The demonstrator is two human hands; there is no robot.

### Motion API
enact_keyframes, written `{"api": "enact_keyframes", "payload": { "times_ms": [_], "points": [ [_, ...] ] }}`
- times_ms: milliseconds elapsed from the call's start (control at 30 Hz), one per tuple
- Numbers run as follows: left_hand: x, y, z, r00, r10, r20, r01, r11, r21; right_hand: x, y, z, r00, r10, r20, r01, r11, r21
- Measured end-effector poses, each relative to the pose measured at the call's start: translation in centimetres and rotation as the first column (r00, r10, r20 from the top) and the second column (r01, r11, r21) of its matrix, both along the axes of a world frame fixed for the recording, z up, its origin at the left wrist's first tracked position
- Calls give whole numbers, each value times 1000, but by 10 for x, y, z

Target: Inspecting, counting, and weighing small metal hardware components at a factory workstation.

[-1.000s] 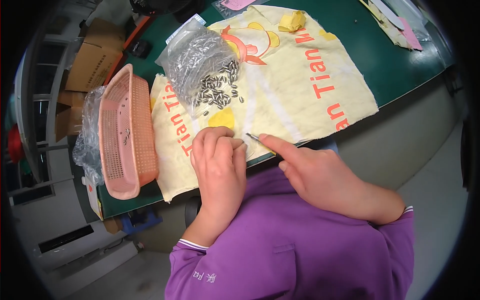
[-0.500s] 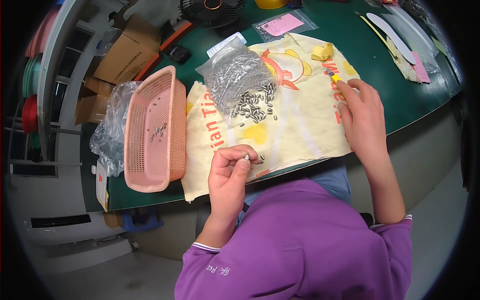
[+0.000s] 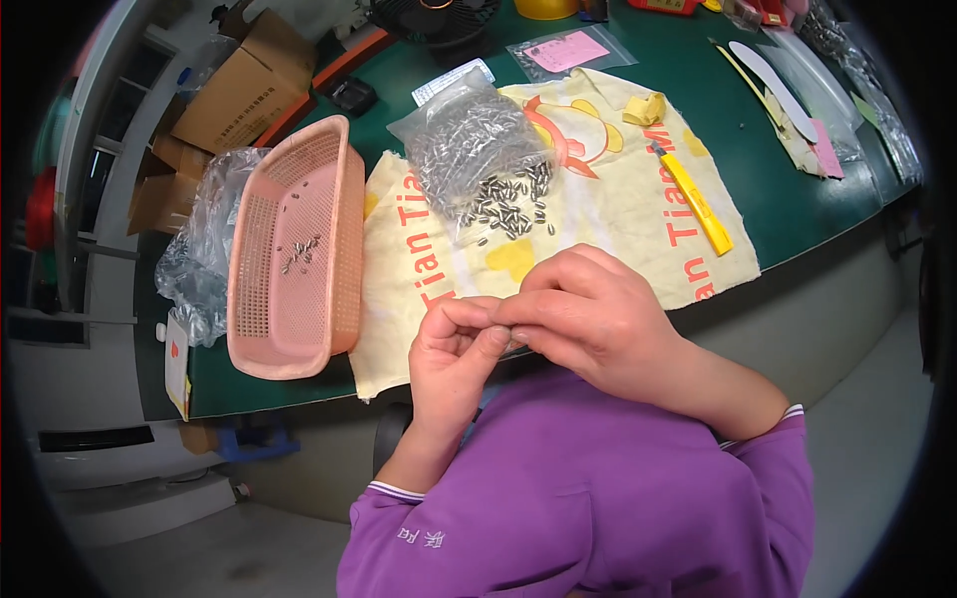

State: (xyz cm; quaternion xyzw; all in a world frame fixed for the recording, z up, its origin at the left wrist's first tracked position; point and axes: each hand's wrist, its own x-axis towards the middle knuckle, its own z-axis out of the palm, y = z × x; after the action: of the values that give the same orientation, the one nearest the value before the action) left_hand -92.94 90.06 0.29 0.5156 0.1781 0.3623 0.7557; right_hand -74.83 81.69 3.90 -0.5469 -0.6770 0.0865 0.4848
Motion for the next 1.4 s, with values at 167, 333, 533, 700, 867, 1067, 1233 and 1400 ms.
{"api": "enact_keyframes", "payload": {
  "times_ms": [167, 333, 533, 700, 867, 1067, 1233, 1400],
  "points": [
    [-6, 4, -3, 1000, -22, -18, 21, 998, -57, 3, 10, -4, 997, 74, 16, -73, 997, -16],
    [-5, 10, -1, 955, 176, -238, -117, 963, 244, 24, 35, -14, 972, -174, 155, 184, 982, -51],
    [-7, 8, -6, 796, 343, -498, 105, 732, 673, 30, 29, -40, 974, -178, 139, 200, 966, -166],
    [-1, 6, -5, 770, 390, -505, 124, 685, 718, 8, 10, -36, 995, -14, 102, 39, 968, -249],
    [0, 6, -7, 763, 408, -501, 114, 678, 726, 5, 10, -35, 992, 4, 125, 30, 962, -272],
    [2, 6, -7, 764, 382, -519, 145, 683, 716, 4, 8, -36, 995, -7, 95, 36, 950, -310],
    [1, 6, -6, 787, 347, -510, 149, 696, 703, 3, 6, -33, 996, 13, 89, 16, 948, -318],
    [2, 7, -8, 802, 328, -499, 154, 693, 704, 4, 6, -36, 994, 24, 111, 12, 949, -314]
  ]
}}
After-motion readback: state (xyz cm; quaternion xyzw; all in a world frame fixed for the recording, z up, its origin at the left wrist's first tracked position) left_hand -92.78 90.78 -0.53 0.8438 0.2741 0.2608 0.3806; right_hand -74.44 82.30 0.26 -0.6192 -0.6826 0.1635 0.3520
